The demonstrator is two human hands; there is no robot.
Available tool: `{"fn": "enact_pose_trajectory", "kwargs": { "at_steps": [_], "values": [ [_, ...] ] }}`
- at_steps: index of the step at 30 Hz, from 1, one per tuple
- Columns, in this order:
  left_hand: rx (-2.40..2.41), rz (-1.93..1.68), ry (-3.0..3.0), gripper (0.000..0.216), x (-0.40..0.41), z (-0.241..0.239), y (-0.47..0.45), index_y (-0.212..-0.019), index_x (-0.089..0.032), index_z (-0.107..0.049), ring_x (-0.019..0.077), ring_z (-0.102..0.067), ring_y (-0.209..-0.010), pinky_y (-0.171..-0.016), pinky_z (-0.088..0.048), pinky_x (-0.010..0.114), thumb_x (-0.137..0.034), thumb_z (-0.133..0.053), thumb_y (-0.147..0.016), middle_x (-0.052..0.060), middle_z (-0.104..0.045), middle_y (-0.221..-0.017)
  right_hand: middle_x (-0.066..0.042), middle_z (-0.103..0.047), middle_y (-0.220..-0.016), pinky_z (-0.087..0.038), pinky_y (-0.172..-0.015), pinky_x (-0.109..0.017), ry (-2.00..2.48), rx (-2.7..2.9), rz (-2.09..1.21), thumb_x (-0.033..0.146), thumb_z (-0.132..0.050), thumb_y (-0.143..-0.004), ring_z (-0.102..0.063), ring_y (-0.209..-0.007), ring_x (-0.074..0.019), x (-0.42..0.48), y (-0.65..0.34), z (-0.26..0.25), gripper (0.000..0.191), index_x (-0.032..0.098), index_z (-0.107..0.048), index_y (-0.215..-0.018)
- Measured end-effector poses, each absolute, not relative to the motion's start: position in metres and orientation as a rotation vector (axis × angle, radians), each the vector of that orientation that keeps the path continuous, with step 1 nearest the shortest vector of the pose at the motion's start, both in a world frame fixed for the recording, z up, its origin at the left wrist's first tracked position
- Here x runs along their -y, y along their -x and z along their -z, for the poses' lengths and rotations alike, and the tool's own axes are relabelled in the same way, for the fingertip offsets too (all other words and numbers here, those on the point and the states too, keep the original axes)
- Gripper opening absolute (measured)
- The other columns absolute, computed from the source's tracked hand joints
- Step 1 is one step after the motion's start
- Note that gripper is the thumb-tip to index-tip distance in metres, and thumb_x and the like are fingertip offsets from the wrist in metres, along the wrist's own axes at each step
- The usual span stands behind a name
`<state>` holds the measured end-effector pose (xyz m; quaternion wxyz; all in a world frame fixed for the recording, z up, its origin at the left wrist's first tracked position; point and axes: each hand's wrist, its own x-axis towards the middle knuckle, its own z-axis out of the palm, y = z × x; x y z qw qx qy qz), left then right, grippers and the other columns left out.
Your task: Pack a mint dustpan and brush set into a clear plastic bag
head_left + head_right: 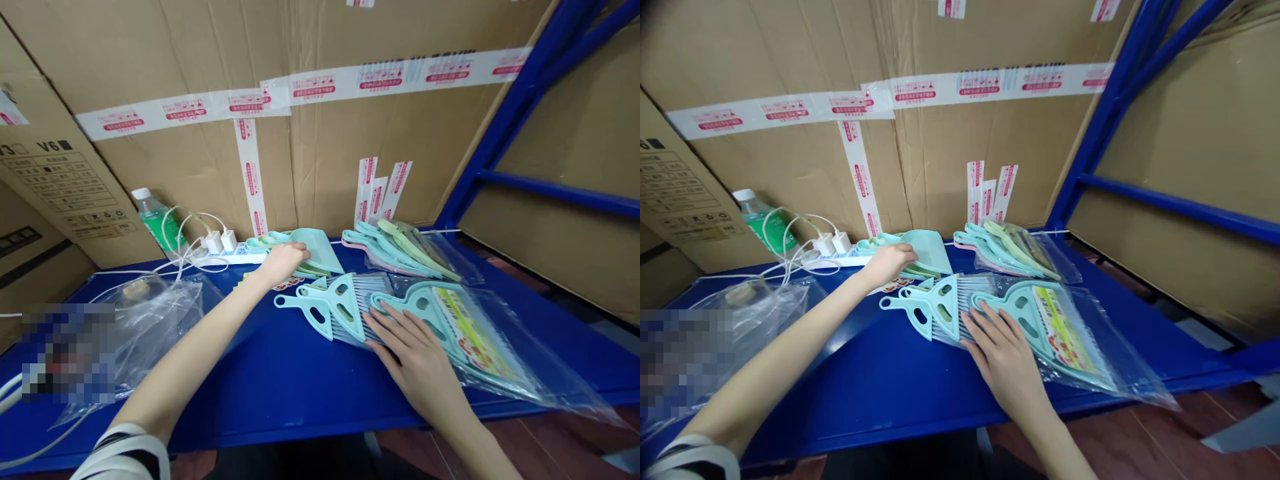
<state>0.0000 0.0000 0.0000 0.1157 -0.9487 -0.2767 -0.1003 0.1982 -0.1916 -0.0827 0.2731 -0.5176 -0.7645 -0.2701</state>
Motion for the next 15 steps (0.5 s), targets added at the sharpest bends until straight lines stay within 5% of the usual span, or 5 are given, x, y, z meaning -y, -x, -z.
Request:
{"fn": "enact_pose_trajectory", "kwargs": {
  "at_steps": [12, 15],
  "values": [
    [0.707, 0.634, 2.732, 0.031, 0.07, -0.034, 0.093, -0.094, -0.017, -0.068, 0.0188, -0.067, -0.077, -0.067, -0.054, 0.029, -0.021, -0.037, -0.099, 0.006, -0.069, -0.085, -0.002, -0.076, -0.082, -0.052, -0.08, -0.039, 1.27, 1.954, 0.776, 0.014, -0.051, -0.092, -0.071, -0.076, -0.0206, 0.197, -0.19, 0.07, 0.024, 0.024, -0.071, -0.086],
    [0.712, 0.649, 2.754, 0.03, 0.1, -0.034, 0.123, -0.093, -0.017, -0.067, 0.0166, -0.067, -0.074, -0.066, -0.053, 0.026, -0.02, -0.038, -0.098, 0.005, -0.069, -0.084, -0.004, -0.074, -0.081, -0.049, -0.076, -0.038, 1.3, 1.953, 0.717, 0.018, -0.049, -0.092, -0.068, -0.075, -0.0218, 0.196, -0.186, 0.069, 0.019, 0.024, -0.068, -0.091]
  ]
}}
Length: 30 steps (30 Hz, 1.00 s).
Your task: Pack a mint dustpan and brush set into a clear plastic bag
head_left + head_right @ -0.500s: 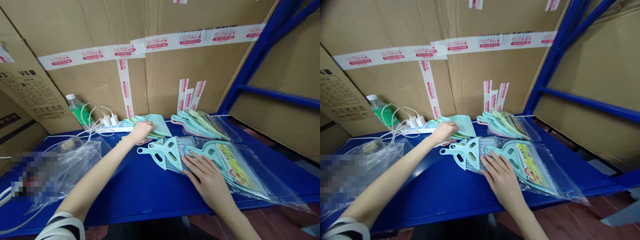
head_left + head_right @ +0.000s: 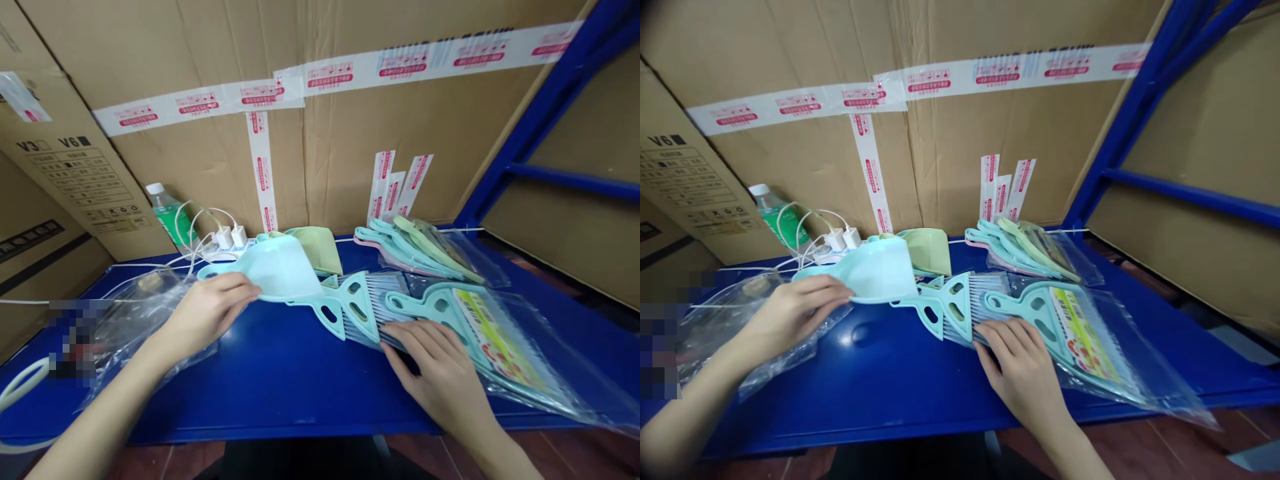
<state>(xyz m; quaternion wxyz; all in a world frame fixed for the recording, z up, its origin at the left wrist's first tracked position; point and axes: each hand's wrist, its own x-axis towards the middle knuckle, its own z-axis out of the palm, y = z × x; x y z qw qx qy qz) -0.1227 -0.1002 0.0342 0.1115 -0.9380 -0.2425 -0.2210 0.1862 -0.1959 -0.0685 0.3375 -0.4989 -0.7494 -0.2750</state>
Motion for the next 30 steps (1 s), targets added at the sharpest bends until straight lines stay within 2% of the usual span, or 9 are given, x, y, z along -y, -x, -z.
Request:
{"fn": "enact_pose_trajectory", "kwargs": {
  "at_steps": [5, 8, 14, 19, 27, 30],
  "values": [
    [0.763, 0.653, 2.813, 0.027, 0.138, -0.023, 0.16, -0.096, -0.019, -0.066, 0.0135, -0.067, -0.072, -0.06, -0.05, 0.021, -0.01, -0.041, -0.095, 0.003, -0.07, -0.084, -0.012, -0.069, -0.096, -0.045, -0.077, -0.038, 1.328, 2.054, 0.625, 0.027, -0.041, -0.094, -0.063, -0.088, -0.0259, 0.184, -0.173, 0.06, 0.028, 0.015, -0.059, -0.112],
    [0.744, 0.633, 2.882, 0.028, 0.152, -0.012, 0.171, -0.1, -0.02, -0.065, 0.0121, -0.067, -0.07, -0.06, -0.05, 0.02, -0.009, -0.039, -0.096, 0.003, -0.07, -0.084, -0.012, -0.066, -0.088, -0.043, -0.073, -0.036, 1.336, 2.109, 0.687, 0.028, -0.041, -0.096, -0.06, -0.081, -0.0257, 0.169, -0.164, 0.055, 0.026, 0.014, -0.062, -0.101],
    [0.674, 0.548, 2.951, 0.035, 0.167, 0.007, 0.172, -0.1, -0.019, -0.064, 0.0142, -0.065, -0.067, -0.059, -0.05, 0.023, -0.01, -0.03, -0.099, 0.004, -0.071, -0.082, -0.006, -0.063, -0.069, -0.038, -0.065, -0.033, 1.343, 2.182, 0.69, 0.014, -0.043, -0.091, -0.058, -0.07, -0.0239, 0.152, -0.152, 0.051, 0.018, 0.018, -0.059, -0.083],
    [0.638, 0.479, 2.994, 0.037, 0.17, 0.015, 0.174, -0.1, -0.019, -0.064, 0.015, -0.064, -0.066, -0.059, -0.051, 0.023, -0.008, -0.029, -0.098, 0.004, -0.069, -0.081, -0.005, -0.063, -0.065, -0.039, -0.064, -0.034, 1.342, 2.222, 0.671, 0.013, -0.042, -0.089, -0.059, -0.067, -0.0252, 0.148, -0.149, 0.046, 0.015, 0.018, -0.056, -0.087],
    [0.693, 0.477, 3.02, 0.036, 0.174, 0.02, 0.186, -0.103, -0.022, -0.064, 0.015, -0.063, -0.069, -0.064, -0.052, 0.023, -0.01, -0.031, -0.098, 0.004, -0.066, -0.079, -0.008, -0.064, -0.078, -0.046, -0.063, -0.034, 1.348, 2.161, 0.552, 0.019, -0.038, -0.092, -0.063, -0.071, -0.0252, 0.141, -0.157, 0.046, 0.017, 0.018, -0.047, -0.106],
    [0.706, 0.466, 3.027, 0.037, 0.173, 0.022, 0.187, -0.102, -0.022, -0.064, 0.0149, -0.063, -0.068, -0.062, -0.051, 0.022, -0.009, -0.029, -0.098, 0.003, -0.065, -0.078, -0.006, -0.062, -0.076, -0.047, -0.061, -0.033, 1.369, 2.098, 0.473, 0.021, -0.039, -0.093, -0.063, -0.069, -0.0248, 0.139, -0.157, 0.045, 0.018, 0.019, -0.048, -0.108]
  ]
}}
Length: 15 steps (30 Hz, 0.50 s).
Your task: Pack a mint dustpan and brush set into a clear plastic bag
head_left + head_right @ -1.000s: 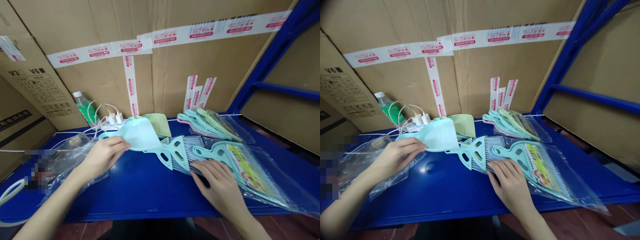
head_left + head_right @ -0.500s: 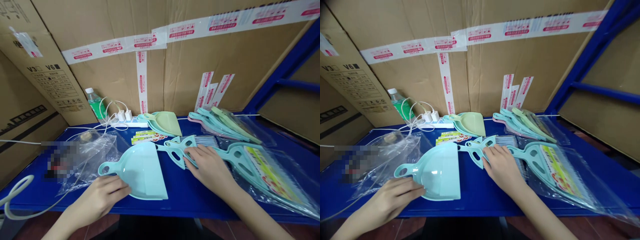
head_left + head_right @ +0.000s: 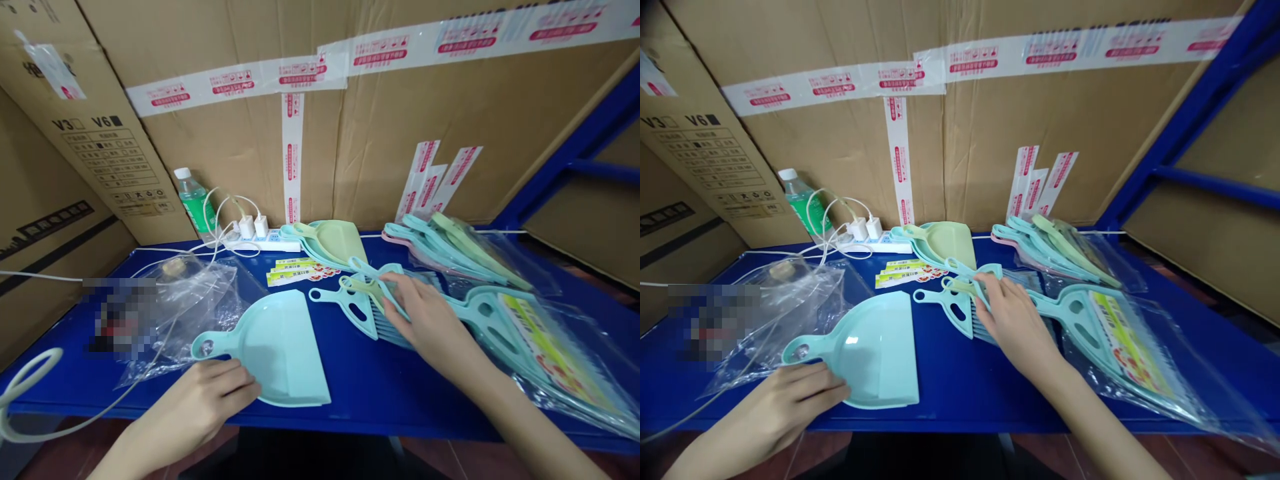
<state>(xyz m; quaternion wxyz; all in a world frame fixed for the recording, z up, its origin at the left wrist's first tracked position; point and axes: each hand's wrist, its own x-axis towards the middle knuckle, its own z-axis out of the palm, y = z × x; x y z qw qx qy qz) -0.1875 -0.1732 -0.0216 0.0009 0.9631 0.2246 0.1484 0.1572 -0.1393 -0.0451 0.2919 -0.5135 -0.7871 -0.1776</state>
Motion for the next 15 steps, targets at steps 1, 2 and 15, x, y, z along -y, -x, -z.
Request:
{"fn": "enact_pose_trajectory", "kwargs": {
  "at_steps": [1, 2, 15],
  "values": [
    [-0.704, -0.462, -3.021, 0.038, 0.172, 0.022, 0.187, -0.101, -0.022, -0.064, 0.0149, -0.062, -0.067, -0.061, -0.051, 0.022, -0.009, -0.029, -0.098, 0.003, -0.065, -0.078, -0.006, -0.061, -0.074, -0.047, -0.06, -0.033, 1.361, 2.082, 0.473, 0.022, -0.039, -0.093, -0.062, -0.066, -0.0242, 0.139, -0.157, 0.045, 0.019, 0.019, -0.048, -0.109],
    [-0.703, -0.458, -3.017, 0.038, 0.172, 0.023, 0.187, -0.101, -0.022, -0.064, 0.0149, -0.062, -0.067, -0.06, -0.051, 0.022, -0.009, -0.028, -0.098, 0.003, -0.065, -0.077, -0.005, -0.06, -0.072, -0.046, -0.058, -0.033, 1.346, 2.07, 0.482, 0.022, -0.038, -0.094, -0.061, -0.064, -0.0235, 0.139, -0.155, 0.044, 0.019, 0.018, -0.049, -0.109],
    [-0.728, -0.367, -2.916, 0.034, 0.16, 0.024, 0.176, -0.098, -0.019, -0.063, 0.0152, -0.061, -0.068, -0.06, -0.046, 0.025, -0.022, -0.029, -0.103, 0.005, -0.067, -0.087, -0.003, -0.062, -0.071, -0.038, -0.06, -0.03, 1.15, 1.973, 0.814, 0.012, -0.045, -0.093, -0.054, -0.064, -0.0193, 0.146, -0.128, 0.032, 0.016, 0.015, -0.054, -0.106]
  ]
}}
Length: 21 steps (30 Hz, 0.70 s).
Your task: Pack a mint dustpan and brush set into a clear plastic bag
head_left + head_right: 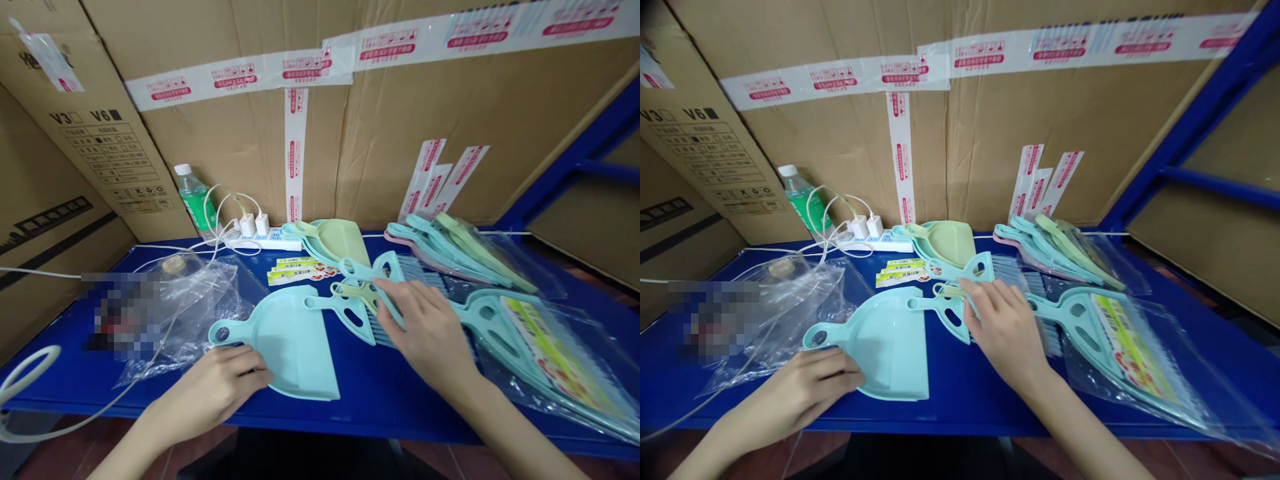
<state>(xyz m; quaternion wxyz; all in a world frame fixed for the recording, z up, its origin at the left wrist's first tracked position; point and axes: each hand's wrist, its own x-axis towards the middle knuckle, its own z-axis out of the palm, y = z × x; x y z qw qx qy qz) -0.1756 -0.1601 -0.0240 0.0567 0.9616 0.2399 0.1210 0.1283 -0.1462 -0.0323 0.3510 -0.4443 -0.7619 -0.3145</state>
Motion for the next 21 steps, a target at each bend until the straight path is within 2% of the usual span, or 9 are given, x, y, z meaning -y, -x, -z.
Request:
{"fn": "enact_pose_trajectory", "kwargs": {
  "at_steps": [3, 9, 13, 16, 19, 21],
  "values": [
    [-0.757, -0.39, -2.839, 0.025, 0.156, 0.021, 0.174, -0.099, -0.021, -0.063, 0.0157, -0.063, -0.072, -0.063, -0.048, 0.025, -0.036, -0.042, -0.1, 0.003, -0.066, -0.087, -0.002, -0.06, -0.066, -0.035, -0.06, -0.031, 1.109, 2.03, 0.806, 0.009, -0.045, -0.092, -0.051, -0.063, -0.019, 0.155, -0.109, 0.035, 0.019, 0.013, -0.058, -0.105],
    [-1.028, -0.678, -2.793, 0.026, 0.146, 0.008, 0.161, -0.106, -0.019, -0.053, 0.0221, -0.063, -0.093, -0.074, -0.051, 0.031, -0.041, -0.053, -0.093, 0.007, -0.064, -0.1, -0.003, -0.057, -0.065, -0.03, -0.06, -0.033, 1.024, 2.183, 0.624, 0.006, -0.039, -0.09, -0.046, -0.064, -0.0199, 0.168, -0.07, 0.049, 0.031, 0.012, -0.066, -0.103],
    [-1.134, -0.588, -2.692, 0.028, 0.135, 0.0, 0.155, -0.095, -0.02, -0.047, 0.0211, -0.062, -0.083, -0.069, -0.051, 0.032, -0.046, -0.056, -0.089, 0.004, -0.061, -0.092, -0.004, -0.057, -0.065, -0.03, -0.061, -0.034, 1.051, 2.186, 0.606, 0.004, -0.04, -0.089, -0.046, -0.064, -0.0205, 0.167, -0.061, 0.052, 0.032, 0.012, -0.067, -0.103],
    [-1.151, -0.507, -2.591, 0.032, 0.126, 0.0, 0.154, -0.101, -0.021, -0.043, 0.0175, -0.061, -0.071, -0.065, -0.05, 0.03, -0.047, -0.057, -0.089, 0.0, -0.06, -0.086, -0.003, -0.056, -0.064, -0.03, -0.061, -0.033, 1.024, 2.186, 0.594, 0.004, -0.04, -0.089, -0.045, -0.063, -0.0204, 0.166, -0.057, 0.054, 0.031, 0.013, -0.067, -0.102],
    [-1.031, -0.416, -2.596, 0.037, 0.118, 0.003, 0.151, -0.116, -0.021, -0.042, 0.0182, -0.063, -0.077, -0.068, -0.05, 0.03, -0.046, -0.054, -0.092, 0.004, -0.064, -0.099, -0.003, -0.055, -0.063, -0.03, -0.061, -0.033, 1.006, 2.193, 0.573, 0.001, -0.037, -0.089, -0.044, -0.062, -0.02, 0.167, -0.05, 0.058, 0.035, 0.014, -0.067, -0.101],
    [-0.926, -0.324, -2.637, 0.031, 0.115, 0.007, 0.148, -0.115, -0.02, -0.047, 0.02, -0.064, -0.084, -0.072, -0.05, 0.031, -0.045, -0.047, -0.096, 0.006, -0.064, -0.103, -0.003, -0.055, -0.063, -0.03, -0.06, -0.033, 0.994, 2.203, 0.566, 0.001, -0.035, -0.09, -0.044, -0.062, -0.0198, 0.168, -0.045, 0.061, 0.036, 0.014, -0.067, -0.101]
  ]
}}
